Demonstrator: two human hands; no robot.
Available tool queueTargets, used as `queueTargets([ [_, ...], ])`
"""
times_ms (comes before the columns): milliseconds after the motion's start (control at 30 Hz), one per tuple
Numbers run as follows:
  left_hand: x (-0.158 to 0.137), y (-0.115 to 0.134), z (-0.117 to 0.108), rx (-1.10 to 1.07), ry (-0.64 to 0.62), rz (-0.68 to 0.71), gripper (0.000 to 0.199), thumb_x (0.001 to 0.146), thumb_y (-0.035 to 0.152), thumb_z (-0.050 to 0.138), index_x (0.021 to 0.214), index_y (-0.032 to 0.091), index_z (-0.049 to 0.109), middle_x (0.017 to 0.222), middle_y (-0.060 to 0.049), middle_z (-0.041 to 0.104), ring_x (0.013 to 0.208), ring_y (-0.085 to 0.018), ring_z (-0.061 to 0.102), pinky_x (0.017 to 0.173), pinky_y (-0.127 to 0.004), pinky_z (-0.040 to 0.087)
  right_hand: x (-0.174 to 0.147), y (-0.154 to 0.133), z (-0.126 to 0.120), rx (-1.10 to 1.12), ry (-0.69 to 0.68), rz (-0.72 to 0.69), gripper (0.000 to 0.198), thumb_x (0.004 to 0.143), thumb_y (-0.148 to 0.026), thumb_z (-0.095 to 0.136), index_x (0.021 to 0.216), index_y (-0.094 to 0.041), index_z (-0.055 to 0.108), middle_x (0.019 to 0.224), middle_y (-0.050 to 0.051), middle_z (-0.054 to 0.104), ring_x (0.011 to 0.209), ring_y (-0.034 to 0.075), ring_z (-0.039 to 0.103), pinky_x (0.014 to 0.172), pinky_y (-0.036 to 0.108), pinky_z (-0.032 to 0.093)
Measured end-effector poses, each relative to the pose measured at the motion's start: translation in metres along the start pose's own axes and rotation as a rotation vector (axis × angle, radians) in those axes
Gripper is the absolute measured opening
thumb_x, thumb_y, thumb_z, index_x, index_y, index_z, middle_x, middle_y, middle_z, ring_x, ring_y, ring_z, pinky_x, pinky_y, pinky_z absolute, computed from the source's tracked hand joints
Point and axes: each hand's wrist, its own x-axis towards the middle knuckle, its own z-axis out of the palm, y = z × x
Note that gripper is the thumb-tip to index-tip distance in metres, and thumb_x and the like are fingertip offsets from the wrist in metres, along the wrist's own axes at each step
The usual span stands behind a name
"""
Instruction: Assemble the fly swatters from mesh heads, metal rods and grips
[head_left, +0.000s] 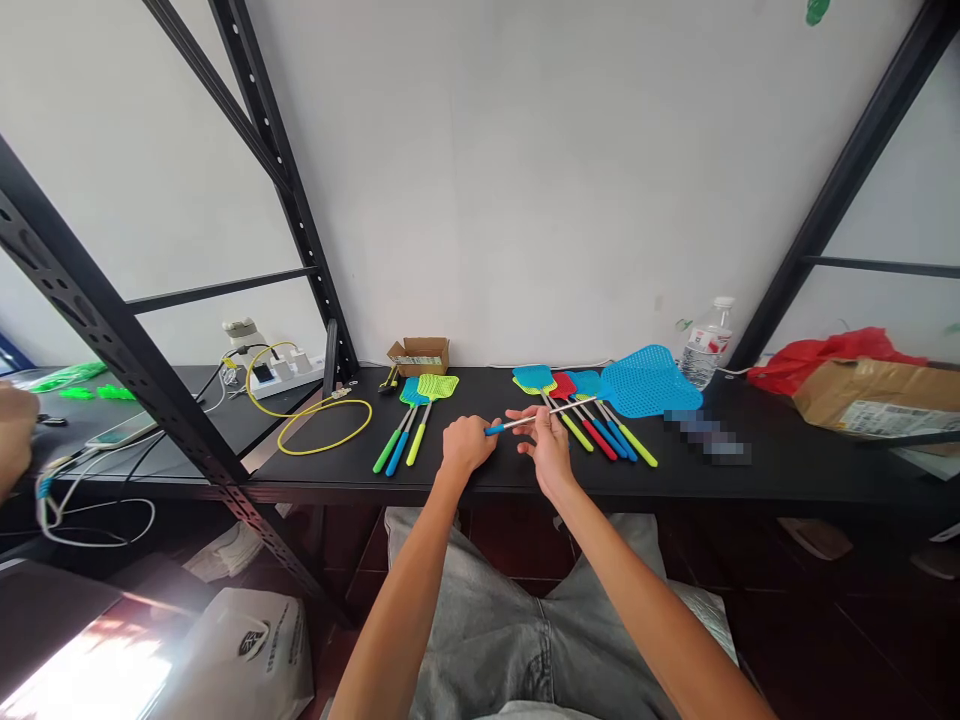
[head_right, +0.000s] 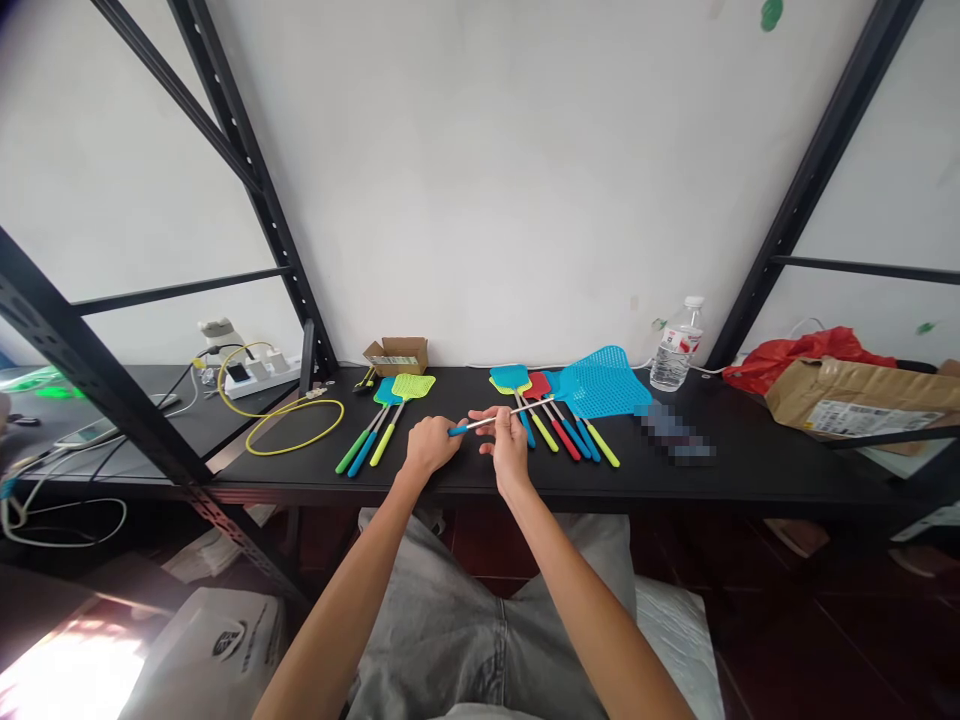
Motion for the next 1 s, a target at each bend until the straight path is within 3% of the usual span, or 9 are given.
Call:
queueTargets([
  [300, 0.0, 0.0, 0.001, -0.046, 0.079, -0.064, 0.067, 0.094, 0.063, 0.024, 0.08, 0.022, 0.075, 0.08, -0.013, 0.069, 0.081, -0.027, 0.066, 0.067, -0.03, 0.039, 0.012, -0.025, -0.006, -0.074, -0.064, 0.0, 0.046, 0.082, -0.058, 0.06, 0.113, -0.023, 0.062, 0.111, 0.008, 0.071, 0.082, 0.016, 0.064, 0.054, 0.021, 0.049],
  [400, 0.0, 0.0, 0.001, -0.066, 0.071, -0.069, 0.069, 0.094, 0.064, 0.023, 0.074, 0.021, 0.073, 0.075, -0.013, 0.067, 0.078, -0.027, 0.065, 0.065, -0.029, 0.038, 0.023, -0.045, -0.02, 0.072, 0.064, -0.054, 0.051, 0.078, -0.058, 0.066, 0.115, -0.024, 0.058, 0.114, 0.008, 0.069, 0.086, 0.017, 0.065, 0.06, 0.023, 0.051],
  [500, 0.0, 0.0, 0.0, -0.069, 0.063, -0.064, 0.068, 0.094, 0.064, 0.024, 0.073, 0.022, 0.072, 0.074, -0.012, 0.066, 0.077, -0.027, 0.065, 0.065, -0.029, 0.037, 0.037, -0.072, -0.038, 0.185, 0.221, -0.14, 0.05, 0.076, -0.063, 0.066, 0.102, -0.021, 0.058, 0.115, 0.009, 0.066, 0.09, 0.017, 0.065, 0.064, 0.026, 0.053],
  [633, 0.0, 0.0, 0.001, -0.072, 0.053, -0.041, 0.068, 0.094, 0.064, 0.024, 0.073, 0.021, 0.072, 0.073, -0.012, 0.065, 0.075, -0.026, 0.064, 0.064, -0.029, 0.036, 0.047, -0.097, -0.054, 0.217, 0.476, -0.186, 0.048, 0.067, -0.051, 0.079, 0.099, -0.024, 0.056, 0.111, 0.003, 0.063, 0.084, 0.016, 0.062, 0.061, 0.028, 0.054],
  [733, -0.001, 0.0, 0.001, -0.078, 0.049, -0.023, 0.067, 0.094, 0.064, 0.025, 0.073, 0.021, 0.072, 0.072, -0.012, 0.065, 0.075, -0.026, 0.064, 0.063, -0.028, 0.034, 0.046, -0.094, -0.051, 0.201, 0.442, -0.207, 0.044, 0.066, -0.048, 0.079, 0.095, -0.023, 0.057, 0.103, 0.001, 0.064, 0.082, 0.015, 0.062, 0.061, 0.029, 0.054],
  [1000, 0.0, -0.004, 0.0, -0.069, 0.061, -0.023, 0.07, 0.094, 0.065, 0.021, 0.072, 0.02, 0.071, 0.072, -0.012, 0.065, 0.075, -0.025, 0.064, 0.061, -0.028, 0.031, 0.03, -0.045, -0.012, 0.199, 0.315, -0.111, 0.045, 0.068, -0.055, 0.076, 0.094, -0.022, 0.06, 0.096, 0.003, 0.065, 0.078, 0.016, 0.061, 0.061, 0.031, 0.056],
])
